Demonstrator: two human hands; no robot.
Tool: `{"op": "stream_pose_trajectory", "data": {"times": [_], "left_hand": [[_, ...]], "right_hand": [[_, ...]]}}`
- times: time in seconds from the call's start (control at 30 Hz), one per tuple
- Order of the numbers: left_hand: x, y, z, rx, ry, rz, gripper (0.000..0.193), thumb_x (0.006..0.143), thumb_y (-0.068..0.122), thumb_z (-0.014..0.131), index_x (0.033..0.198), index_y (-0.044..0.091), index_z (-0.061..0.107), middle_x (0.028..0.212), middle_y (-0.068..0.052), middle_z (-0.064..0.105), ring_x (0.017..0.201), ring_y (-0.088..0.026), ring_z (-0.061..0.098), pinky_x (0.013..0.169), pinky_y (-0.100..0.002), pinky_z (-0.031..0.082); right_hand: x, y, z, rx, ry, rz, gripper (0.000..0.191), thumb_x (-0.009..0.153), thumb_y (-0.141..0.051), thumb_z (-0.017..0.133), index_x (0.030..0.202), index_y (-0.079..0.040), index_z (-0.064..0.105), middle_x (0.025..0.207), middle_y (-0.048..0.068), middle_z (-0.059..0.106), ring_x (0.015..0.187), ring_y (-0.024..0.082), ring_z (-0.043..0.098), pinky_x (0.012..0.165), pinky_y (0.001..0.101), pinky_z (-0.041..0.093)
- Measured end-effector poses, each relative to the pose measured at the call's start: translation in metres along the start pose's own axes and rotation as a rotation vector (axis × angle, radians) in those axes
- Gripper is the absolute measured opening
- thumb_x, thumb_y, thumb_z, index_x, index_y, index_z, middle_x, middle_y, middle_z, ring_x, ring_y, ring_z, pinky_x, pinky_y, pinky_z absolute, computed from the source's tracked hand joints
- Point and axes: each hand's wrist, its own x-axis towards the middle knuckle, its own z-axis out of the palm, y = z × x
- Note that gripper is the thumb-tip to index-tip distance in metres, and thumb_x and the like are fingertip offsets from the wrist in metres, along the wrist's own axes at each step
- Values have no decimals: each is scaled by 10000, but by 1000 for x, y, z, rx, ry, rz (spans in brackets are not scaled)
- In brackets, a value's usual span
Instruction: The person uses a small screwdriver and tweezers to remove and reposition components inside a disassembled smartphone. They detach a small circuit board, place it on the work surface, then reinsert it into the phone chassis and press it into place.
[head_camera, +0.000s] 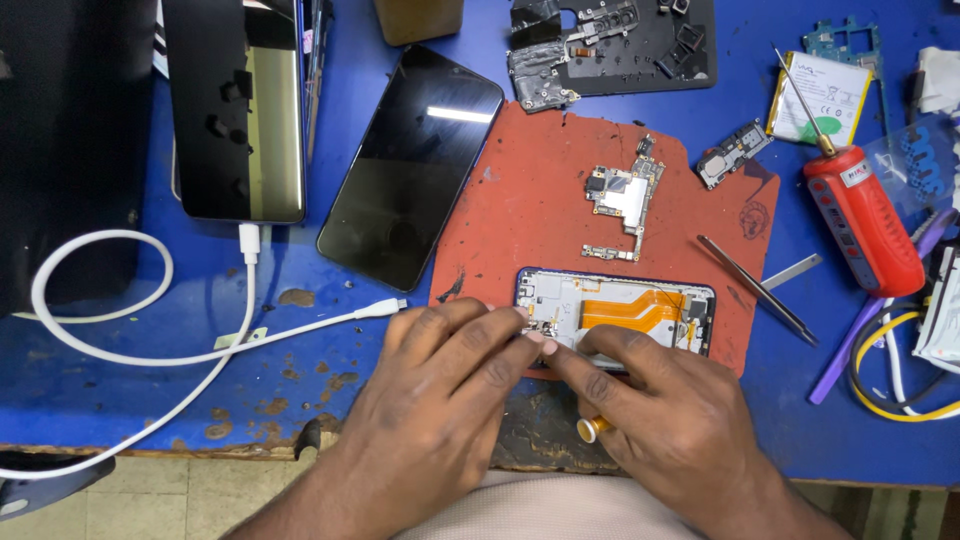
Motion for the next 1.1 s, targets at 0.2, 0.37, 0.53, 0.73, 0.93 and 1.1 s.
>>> {"op": "stream_pose_trajectory", "data": {"times": [0.2, 0.37, 0.53, 0.73, 0.93, 1.1], "left_hand": [[0, 1, 2, 42, -14, 4, 415, 778, 31, 713, 1188, -32, 691, 1325, -145, 589, 1235, -331, 544, 990, -488, 416], [-2, 2, 2, 117, 0, 71, 422, 795, 48, 710, 1204, -50, 684, 1313, -152, 604, 1234, -318, 553, 978, -479, 411], [0, 3, 5, 206, 14, 152, 437, 793, 86, 693, 1204, -60, 687, 1282, -173, 621, 1196, -319, 576, 976, -486, 410], [8, 7, 12, 182, 5, 162, 472, 725, 97, 697, 1172, -55, 701, 1250, -169, 637, 1157, -328, 592, 939, -497, 421], [8, 9, 19, 114, -14, 102, 459, 731, 58, 708, 1176, -53, 708, 1230, -159, 660, 1151, -314, 600, 941, -502, 422], [10, 12, 20, 109, -25, 78, 450, 729, 50, 716, 1170, -39, 712, 1226, -149, 668, 1156, -311, 609, 936, -502, 424]], "right_hand": [[-1, 2, 0, 1, 9, -3, 474, 721, -97, 753, 1191, -159, 761, 1082, 58, 709, 827, 205, 713, 666, 375, 590], [2, 1, -4, 15, 7, 12, 471, 704, -102, 766, 1172, -161, 768, 1069, 63, 714, 778, 211, 712, 645, 375, 587], [4, 3, -14, 57, 33, -10, 497, 696, -97, 763, 1191, -141, 757, 1051, 55, 711, 794, 223, 727, 662, 366, 593], [1, 8, -25, 128, 52, 17, 520, 693, -59, 790, 1209, -122, 763, 1040, 51, 718, 780, 215, 732, 656, 341, 603], [-5, 11, -30, 219, 24, 43, 562, 692, -9, 760, 1247, -85, 725, 1059, 77, 708, 798, 211, 732, 683, 341, 598], [-15, 13, -33, 461, -149, 257, 539, 773, 34, 678, 1300, -81, 692, 996, 67, 675, 752, 143, 729, 652, 295, 621]]}}
